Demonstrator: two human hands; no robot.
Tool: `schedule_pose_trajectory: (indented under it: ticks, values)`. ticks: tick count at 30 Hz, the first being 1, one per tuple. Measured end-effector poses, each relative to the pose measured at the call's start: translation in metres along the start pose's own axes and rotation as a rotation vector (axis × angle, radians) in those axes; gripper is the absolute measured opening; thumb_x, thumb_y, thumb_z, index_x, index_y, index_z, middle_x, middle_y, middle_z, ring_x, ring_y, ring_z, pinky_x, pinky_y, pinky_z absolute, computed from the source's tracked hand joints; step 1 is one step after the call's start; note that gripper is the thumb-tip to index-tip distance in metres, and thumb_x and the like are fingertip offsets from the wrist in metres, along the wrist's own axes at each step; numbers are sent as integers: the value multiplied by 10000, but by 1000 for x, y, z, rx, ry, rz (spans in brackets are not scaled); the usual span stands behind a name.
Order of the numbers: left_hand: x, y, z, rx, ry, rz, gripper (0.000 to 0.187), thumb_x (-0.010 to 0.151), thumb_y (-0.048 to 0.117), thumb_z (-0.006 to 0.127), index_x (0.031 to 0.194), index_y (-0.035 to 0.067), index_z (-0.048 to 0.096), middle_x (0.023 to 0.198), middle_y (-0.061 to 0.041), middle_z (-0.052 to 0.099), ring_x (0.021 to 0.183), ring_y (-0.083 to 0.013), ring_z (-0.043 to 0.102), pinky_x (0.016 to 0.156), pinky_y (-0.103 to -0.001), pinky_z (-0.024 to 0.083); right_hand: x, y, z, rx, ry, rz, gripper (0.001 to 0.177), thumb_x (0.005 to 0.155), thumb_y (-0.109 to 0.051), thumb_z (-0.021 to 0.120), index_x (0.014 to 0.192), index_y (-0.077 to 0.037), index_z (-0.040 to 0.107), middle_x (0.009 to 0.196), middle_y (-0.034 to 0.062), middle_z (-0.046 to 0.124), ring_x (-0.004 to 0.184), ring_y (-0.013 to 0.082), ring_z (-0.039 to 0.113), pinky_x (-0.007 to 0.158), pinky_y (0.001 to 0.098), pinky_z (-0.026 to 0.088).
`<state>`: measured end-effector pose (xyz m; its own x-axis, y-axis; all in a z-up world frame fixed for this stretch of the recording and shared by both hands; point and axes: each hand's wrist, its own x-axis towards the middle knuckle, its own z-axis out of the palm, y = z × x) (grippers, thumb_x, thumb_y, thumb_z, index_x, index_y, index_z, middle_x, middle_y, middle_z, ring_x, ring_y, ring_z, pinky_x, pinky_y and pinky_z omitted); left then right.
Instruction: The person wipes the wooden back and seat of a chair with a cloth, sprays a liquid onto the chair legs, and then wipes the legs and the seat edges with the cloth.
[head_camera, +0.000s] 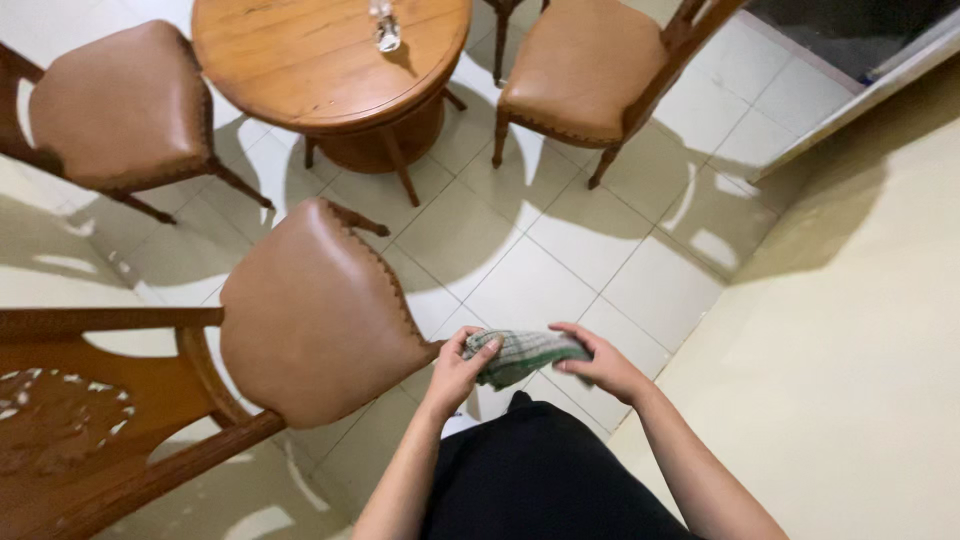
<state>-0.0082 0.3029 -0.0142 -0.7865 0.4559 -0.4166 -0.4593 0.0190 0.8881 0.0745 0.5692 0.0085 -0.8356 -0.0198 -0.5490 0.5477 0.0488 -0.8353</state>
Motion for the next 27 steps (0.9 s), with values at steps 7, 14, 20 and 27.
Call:
schedule_pose_trajectory:
  ticks: [7,14,20,27]
  values:
    - [33,69,47,630,-110,150,365,860,226,843,1159,38,751,990,-126,825,892,-142,769,1245,-314,243,20,9,-39,-271,-71,-264,406,849,-319,867,1084,-43,686,1463,56,530,1320,208,485,1068,429,407]
    - [108,107,51,417,44,81,329,826,196,847,1090,38,730,924,-100,788,814,-104,701,741,-286,596,83,-38,-75,-92,9,-65,624,723,-346,854,1257,-164,588,1016,60,663,991,231,630,893,440,532]
    - [176,138,38,334,-77,118,301,864,184,831,1119,42,757,967,-84,771,886,-114,687,792,-279,586,175,-80,-104,-378,-189,-357,283,865,-244,834,1071,-82,726,1006,9,705,992,138,636,860,318,526]
    - [246,189,-7,577,-164,19,557,752,351,865,1199,58,706,1008,-53,756,915,-135,704,836,-301,568,249,-149,-114,-122,-405,-124,233,856,-180,770,1047,-74,688,916,4,706,873,100,637,788,276,524]
